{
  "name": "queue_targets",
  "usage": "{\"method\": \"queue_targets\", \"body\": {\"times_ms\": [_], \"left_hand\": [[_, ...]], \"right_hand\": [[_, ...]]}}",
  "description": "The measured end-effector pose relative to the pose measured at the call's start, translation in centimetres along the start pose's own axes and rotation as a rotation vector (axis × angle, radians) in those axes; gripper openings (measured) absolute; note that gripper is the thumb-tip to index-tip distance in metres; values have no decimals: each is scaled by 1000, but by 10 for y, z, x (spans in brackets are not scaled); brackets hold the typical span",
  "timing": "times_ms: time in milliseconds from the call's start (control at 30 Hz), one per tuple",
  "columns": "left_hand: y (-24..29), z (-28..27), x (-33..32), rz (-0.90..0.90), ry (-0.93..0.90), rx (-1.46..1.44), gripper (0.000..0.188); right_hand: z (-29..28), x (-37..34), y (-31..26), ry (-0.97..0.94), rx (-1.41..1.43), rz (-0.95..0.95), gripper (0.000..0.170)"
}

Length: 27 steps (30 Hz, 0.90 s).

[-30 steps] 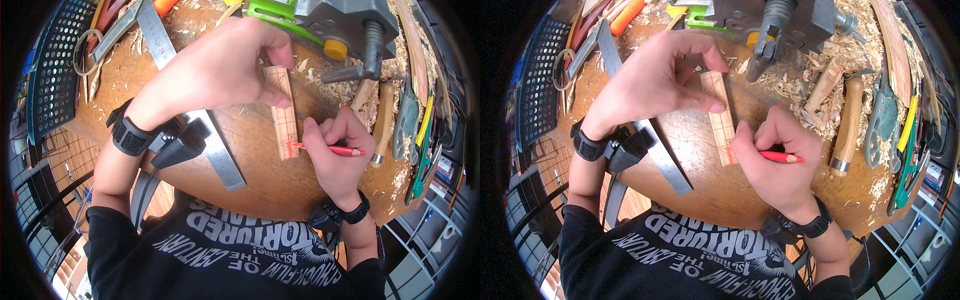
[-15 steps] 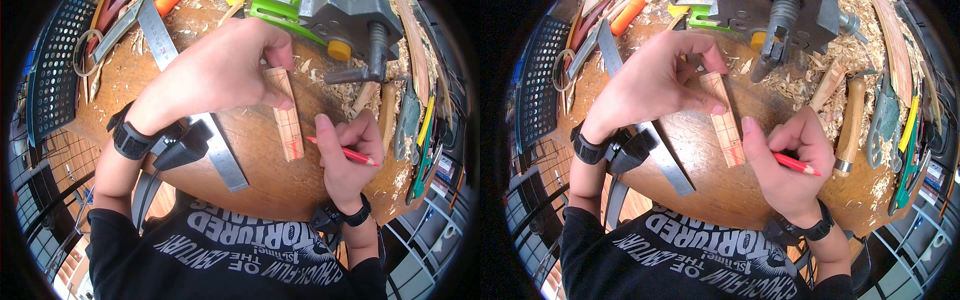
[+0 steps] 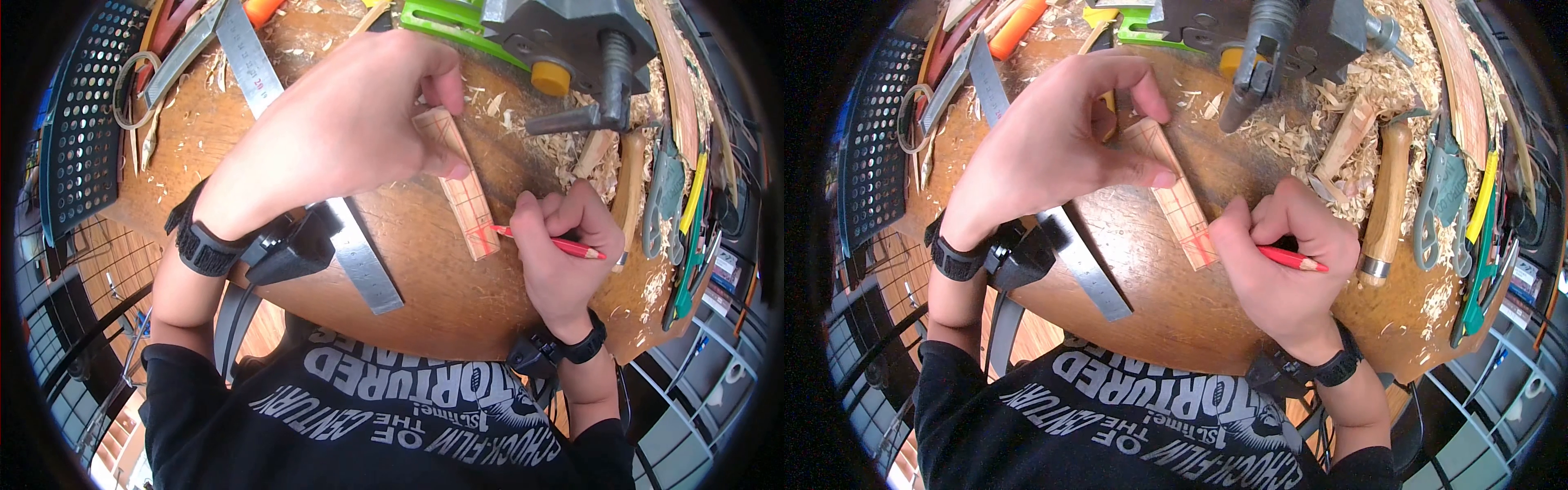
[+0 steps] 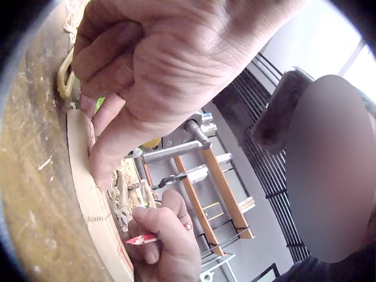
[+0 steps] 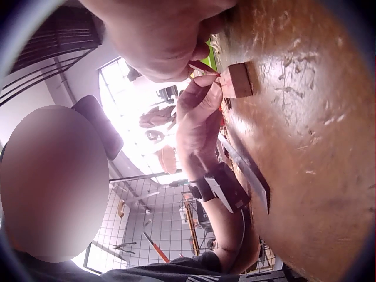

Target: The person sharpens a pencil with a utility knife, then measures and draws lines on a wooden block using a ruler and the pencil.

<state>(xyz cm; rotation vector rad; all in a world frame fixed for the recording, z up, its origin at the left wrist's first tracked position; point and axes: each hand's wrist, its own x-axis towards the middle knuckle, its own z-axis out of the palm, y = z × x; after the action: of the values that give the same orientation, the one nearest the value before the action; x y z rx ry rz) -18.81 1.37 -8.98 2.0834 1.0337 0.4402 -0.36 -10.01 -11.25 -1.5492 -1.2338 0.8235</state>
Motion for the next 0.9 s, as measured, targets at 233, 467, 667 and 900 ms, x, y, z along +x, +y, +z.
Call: {"method": "queue_targets", "body": {"times_ms": [233,467,667,900], "left_hand": [[1,0,1,5,1,17,34],[0,-1,1,-10,-16,-4,32],[-1,1,0,53,10,2,31],[-3,2,0,37,7,18,31]], "right_hand": [[1,-1,1,15,21,-16,37],[1,0,0,-1,37,31,37],[1,1,0,0,39,17,37],[2,2,1,2,32,11,37]]}}
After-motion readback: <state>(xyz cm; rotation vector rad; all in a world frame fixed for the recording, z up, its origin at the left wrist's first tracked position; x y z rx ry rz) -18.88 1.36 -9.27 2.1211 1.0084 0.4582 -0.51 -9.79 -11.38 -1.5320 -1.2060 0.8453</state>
